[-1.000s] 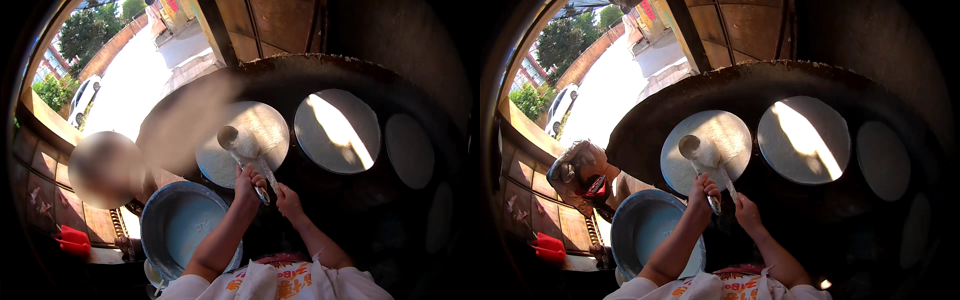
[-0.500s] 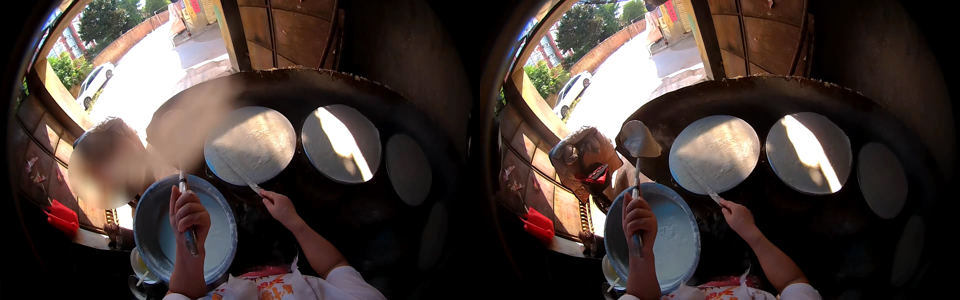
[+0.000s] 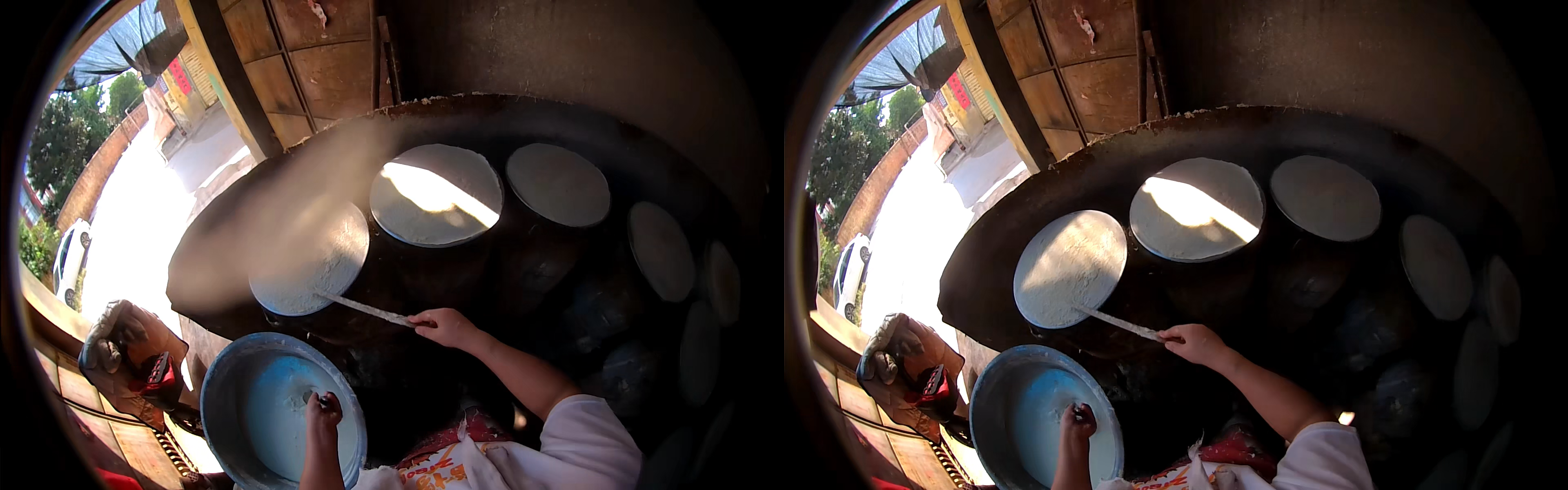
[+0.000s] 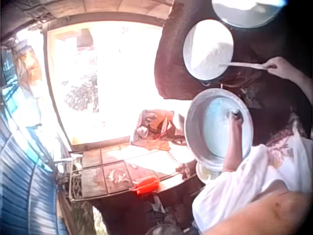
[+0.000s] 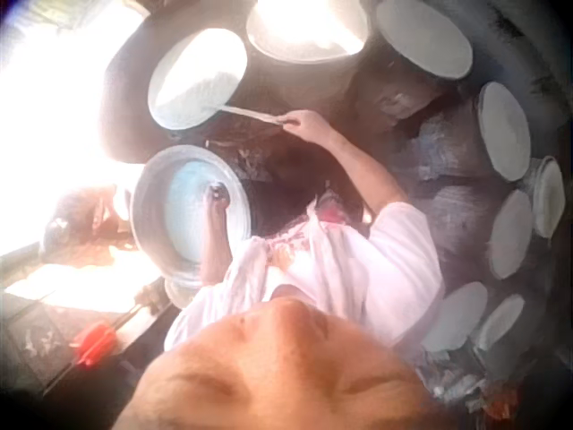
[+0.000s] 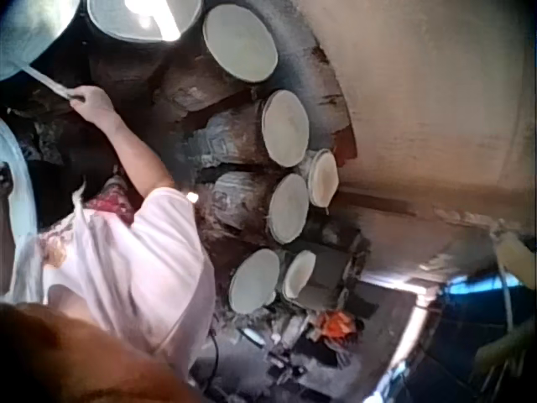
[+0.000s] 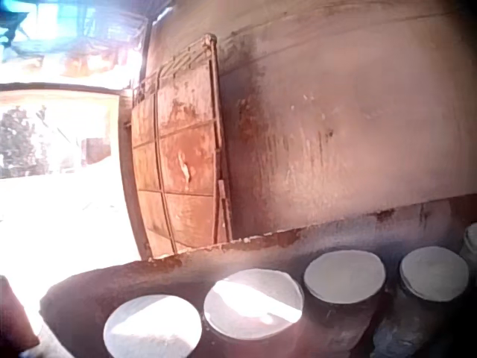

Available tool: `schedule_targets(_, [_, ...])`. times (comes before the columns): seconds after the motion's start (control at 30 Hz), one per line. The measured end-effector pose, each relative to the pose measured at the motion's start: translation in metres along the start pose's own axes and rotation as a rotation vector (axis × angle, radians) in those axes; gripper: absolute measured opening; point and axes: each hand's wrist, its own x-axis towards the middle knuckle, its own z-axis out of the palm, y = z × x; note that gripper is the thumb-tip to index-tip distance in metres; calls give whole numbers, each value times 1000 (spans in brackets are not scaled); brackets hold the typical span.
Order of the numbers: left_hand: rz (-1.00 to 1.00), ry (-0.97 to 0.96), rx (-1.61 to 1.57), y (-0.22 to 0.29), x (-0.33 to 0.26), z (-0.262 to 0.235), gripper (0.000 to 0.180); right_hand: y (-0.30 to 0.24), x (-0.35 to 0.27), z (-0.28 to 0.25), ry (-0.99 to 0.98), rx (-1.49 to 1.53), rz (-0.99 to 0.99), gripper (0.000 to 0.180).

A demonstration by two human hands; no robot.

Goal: The person spreads batter onto multiple heated round surfaces using a ladle and a scraper, flips the thin pancakes by hand or with a stick, and clears the surfaces between batches.

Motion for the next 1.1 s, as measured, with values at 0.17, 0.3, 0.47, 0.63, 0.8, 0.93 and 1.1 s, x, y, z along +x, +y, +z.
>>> schedule_targets(0.17, [413,-654,1078,-112,-96,42,40,71,-110,-121,703,-200,29,29])
schedule_targets(0.3, [1515,-1005,1449,-240,-99,171,42,134,-138,-220,865,-541,179,30])
schedule_targets(0.47, [2189,-879,1606,-295,-78,254,43,128,-147,-245,613,-595,141,30])
schedule_targets(0.63, [2274,-792,1608,-314,-73,283,28,129,-161,-251,361,-519,134,34])
schedule_targets(0.8, [2187,-993,1301,-315,-76,319,9,179,-189,-261,667,-304,21,33])
schedule_targets(0.93, [2109,-897,1279,-297,-103,344,10,171,-170,-277,713,-136,179,32])
schedule_targets(1.1, [1952,-895,1240,-273,-136,381,13,174,-135,-299,668,64,206,30])
